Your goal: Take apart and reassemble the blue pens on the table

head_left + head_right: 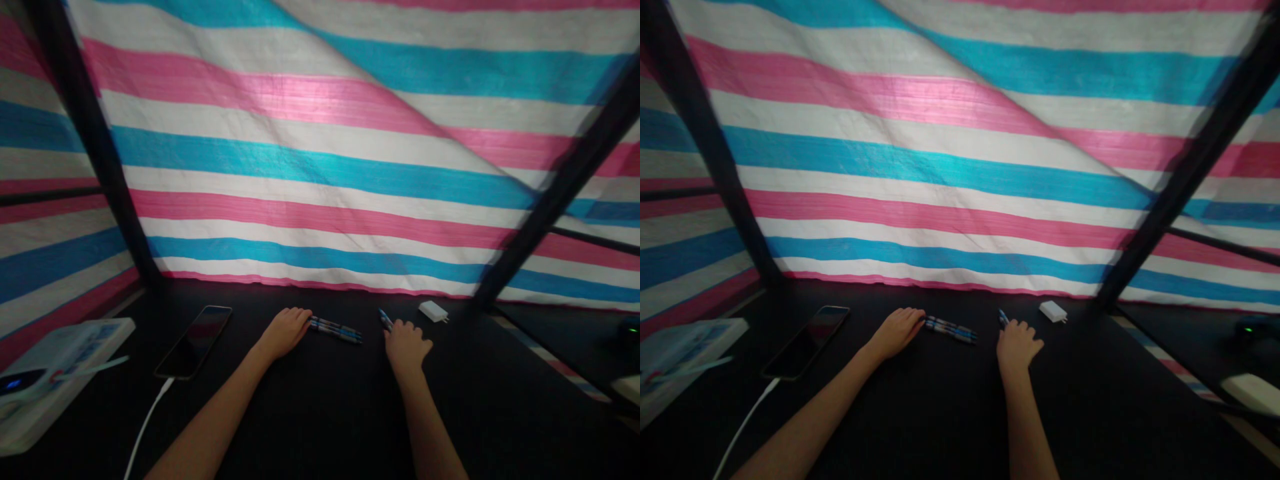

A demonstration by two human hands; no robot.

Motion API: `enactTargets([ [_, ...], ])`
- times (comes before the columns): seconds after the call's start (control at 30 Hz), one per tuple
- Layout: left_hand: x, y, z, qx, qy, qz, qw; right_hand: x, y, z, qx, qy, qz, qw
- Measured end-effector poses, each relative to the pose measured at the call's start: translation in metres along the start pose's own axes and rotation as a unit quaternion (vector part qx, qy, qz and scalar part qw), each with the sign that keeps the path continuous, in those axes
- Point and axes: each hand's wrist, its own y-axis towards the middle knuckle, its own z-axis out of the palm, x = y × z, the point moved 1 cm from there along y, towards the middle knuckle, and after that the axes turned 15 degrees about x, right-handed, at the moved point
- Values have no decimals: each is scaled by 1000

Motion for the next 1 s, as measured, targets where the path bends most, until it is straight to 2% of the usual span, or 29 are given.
enactTargets([
  [0.13,0,0,1,5,-1,2,1000,3,1,4,62,18,-34,997],
  [0.33,-1,1,2,2,1,1,1000,19,-2,-2,15,16,-94,995],
  [0.43,-2,0,3,-20,13,8,1000,29,-3,-8,38,60,-151,986],
  [0.5,-4,-1,3,-46,40,26,998,38,-8,-11,57,114,-238,963],
  [0.57,-6,-1,3,-61,76,50,994,49,-16,-14,67,188,-336,920],
  [0.63,-9,-1,3,-54,102,70,991,58,-26,-15,72,260,-406,873],
  [0.7,-10,-1,4,-30,110,81,990,66,-34,-14,89,306,-445,837],
  [0.8,-7,1,4,8,109,78,991,68,-36,-13,127,345,-444,817],
  [1.0,-3,1,1,18,89,26,995,59,-25,-16,261,317,-384,827],
])
